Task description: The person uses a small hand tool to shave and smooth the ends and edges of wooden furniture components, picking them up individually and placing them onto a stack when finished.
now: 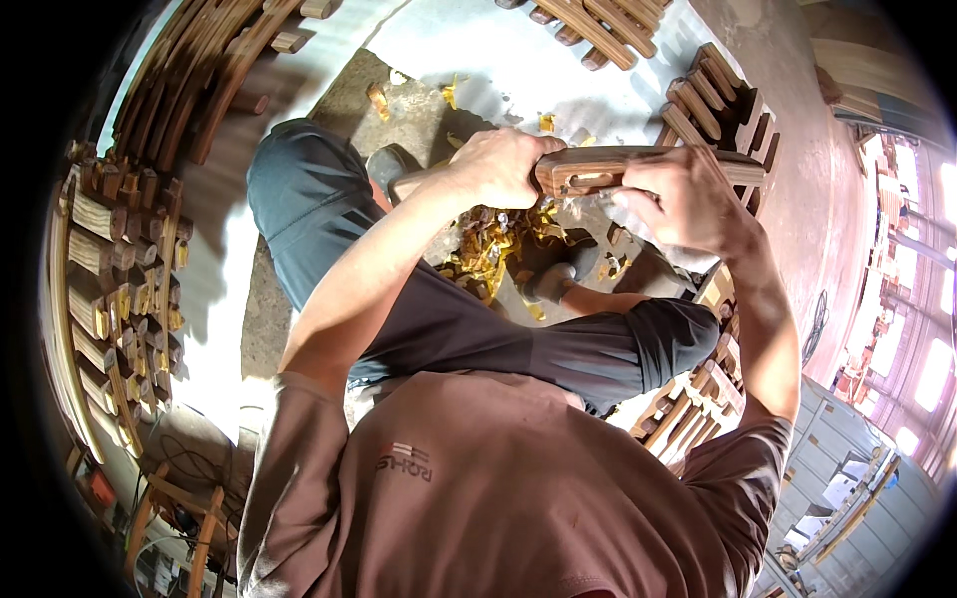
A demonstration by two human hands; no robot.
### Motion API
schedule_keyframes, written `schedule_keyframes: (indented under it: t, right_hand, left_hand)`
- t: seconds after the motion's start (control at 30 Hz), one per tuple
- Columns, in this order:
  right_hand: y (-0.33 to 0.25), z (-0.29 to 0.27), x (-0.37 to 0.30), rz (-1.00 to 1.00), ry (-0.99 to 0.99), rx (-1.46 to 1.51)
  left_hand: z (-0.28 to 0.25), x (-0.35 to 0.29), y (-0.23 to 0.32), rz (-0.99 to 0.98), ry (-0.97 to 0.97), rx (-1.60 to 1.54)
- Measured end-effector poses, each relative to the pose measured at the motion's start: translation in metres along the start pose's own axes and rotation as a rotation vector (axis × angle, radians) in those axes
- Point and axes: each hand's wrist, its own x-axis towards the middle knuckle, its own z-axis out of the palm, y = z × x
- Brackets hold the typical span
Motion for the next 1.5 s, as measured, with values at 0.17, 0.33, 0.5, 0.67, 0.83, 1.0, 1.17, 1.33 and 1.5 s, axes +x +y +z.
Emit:
schedule_keyframes:
  t: [0.17,0.33,0.5,0.67,0.83,1.0,1.17,1.33,1.5]
  right_hand:
    - [-0.01,-0.005,-0.029,0.132,0.346,-0.153]
    - [0.066,0.015,-0.093,0.456,1.249,0.7]
    - [0.102,-0.016,-0.1,0.503,1.503,1.157]
    - [0.112,-0.01,-0.102,0.075,1.448,1.497]
    - [0.075,0.007,-0.077,0.009,1.372,1.507]
    - [0.064,0.009,-0.073,-0.183,1.204,1.647]
    - [0.077,-0.006,-0.074,0.048,1.164,1.575]
    - [0.047,-0.018,-0.066,0.272,1.335,1.425]
    - [0.023,0.008,-0.045,0.54,1.355,1.131]
  left_hand:
    - [0.002,0.001,-0.012,0.021,0.062,-0.012]
    - [0.005,0.008,-0.021,0.133,0.285,-0.105]
    - [0.031,0.018,-0.033,0.238,0.404,-0.135]
    - [0.04,0.024,-0.016,0.344,0.418,-0.15]
    - [0.037,0.018,-0.031,0.284,0.153,-0.05]
    - [0.038,0.019,-0.039,0.314,-0.099,-0.341]
    - [0.029,0.017,-0.05,0.244,-0.36,-0.416]
    - [0.029,0.029,-0.059,0.129,-0.493,-0.531]
    - [0.028,0.035,-0.046,0.287,-0.318,-0.622]
